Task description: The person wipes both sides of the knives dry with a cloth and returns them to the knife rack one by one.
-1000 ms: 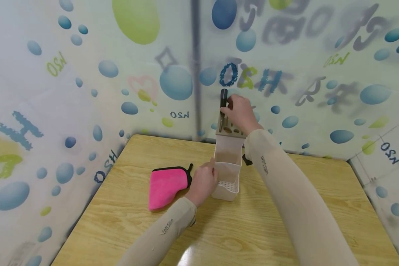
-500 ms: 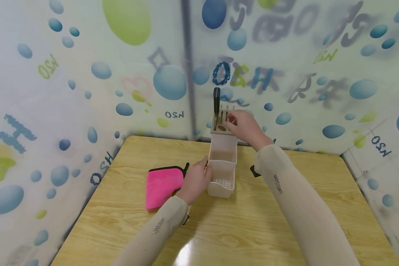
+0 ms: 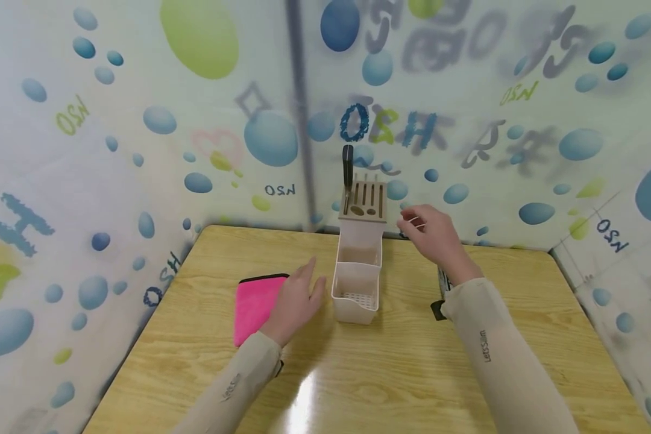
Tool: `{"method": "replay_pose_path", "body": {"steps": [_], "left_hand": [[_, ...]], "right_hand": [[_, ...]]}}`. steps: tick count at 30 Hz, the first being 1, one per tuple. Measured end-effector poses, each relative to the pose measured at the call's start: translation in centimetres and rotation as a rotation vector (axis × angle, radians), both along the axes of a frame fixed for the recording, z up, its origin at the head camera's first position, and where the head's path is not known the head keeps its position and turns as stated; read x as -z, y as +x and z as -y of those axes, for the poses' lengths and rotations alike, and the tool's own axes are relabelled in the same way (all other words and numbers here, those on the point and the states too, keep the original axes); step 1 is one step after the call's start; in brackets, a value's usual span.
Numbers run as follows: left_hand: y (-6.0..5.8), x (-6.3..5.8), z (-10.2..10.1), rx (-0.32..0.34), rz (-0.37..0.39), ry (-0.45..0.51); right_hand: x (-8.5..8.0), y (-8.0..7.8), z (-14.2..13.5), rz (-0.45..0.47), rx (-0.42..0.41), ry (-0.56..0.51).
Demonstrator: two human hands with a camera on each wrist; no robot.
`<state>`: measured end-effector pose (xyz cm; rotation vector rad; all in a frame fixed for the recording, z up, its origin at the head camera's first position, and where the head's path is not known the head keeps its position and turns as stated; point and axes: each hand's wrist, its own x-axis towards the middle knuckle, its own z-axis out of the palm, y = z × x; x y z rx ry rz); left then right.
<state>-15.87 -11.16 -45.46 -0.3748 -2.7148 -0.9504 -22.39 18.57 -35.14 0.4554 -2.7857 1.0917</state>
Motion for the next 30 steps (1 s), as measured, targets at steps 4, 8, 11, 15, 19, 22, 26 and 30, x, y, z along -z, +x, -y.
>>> {"method": "replay_pose_path", "body": {"steps": [4, 8, 11, 15, 19, 22, 26, 30], "left_hand": [[0.2, 0.6, 1.5, -0.038, 0.019, -0.045], [0.5, 1.3, 3.2, -0.063, 0.070, -0.093], [1.0, 1.9, 4.3, -0.080, 0.090, -0.129], [1.3, 2.4, 5.6, -0.095, 0.084, -0.195], [1.3, 2.8, 6.6, -0.109, 0.095, -0.237], [1.3, 3.0, 7.3, -0.126, 0.113, -0.264], [1.3, 3.5, 7.9, -0.139, 0.113, -0.291], [1.3, 3.9, 8.3, -0.154, 0.112, -0.301]], "right_hand": [[1.1, 1.2, -1.6, 0.021, 0.039, -0.012], [2.2, 2.3, -2.8, 0.049, 0.063, -0.024], [3.3, 3.0, -3.6, 0.069, 0.074, -0.017], [5.0, 3.9, -4.9, 0.091, 0.114, -0.023], [6.8, 4.9, -6.4, 0.110, 0.168, -0.025], [8.0, 5.8, -7.5, 0.135, 0.203, -0.006], [9.4, 6.8, -8.6, 0.163, 0.245, 0.007], [10.5, 7.8, -9.2, 0.165, 0.277, 0.012]]}}
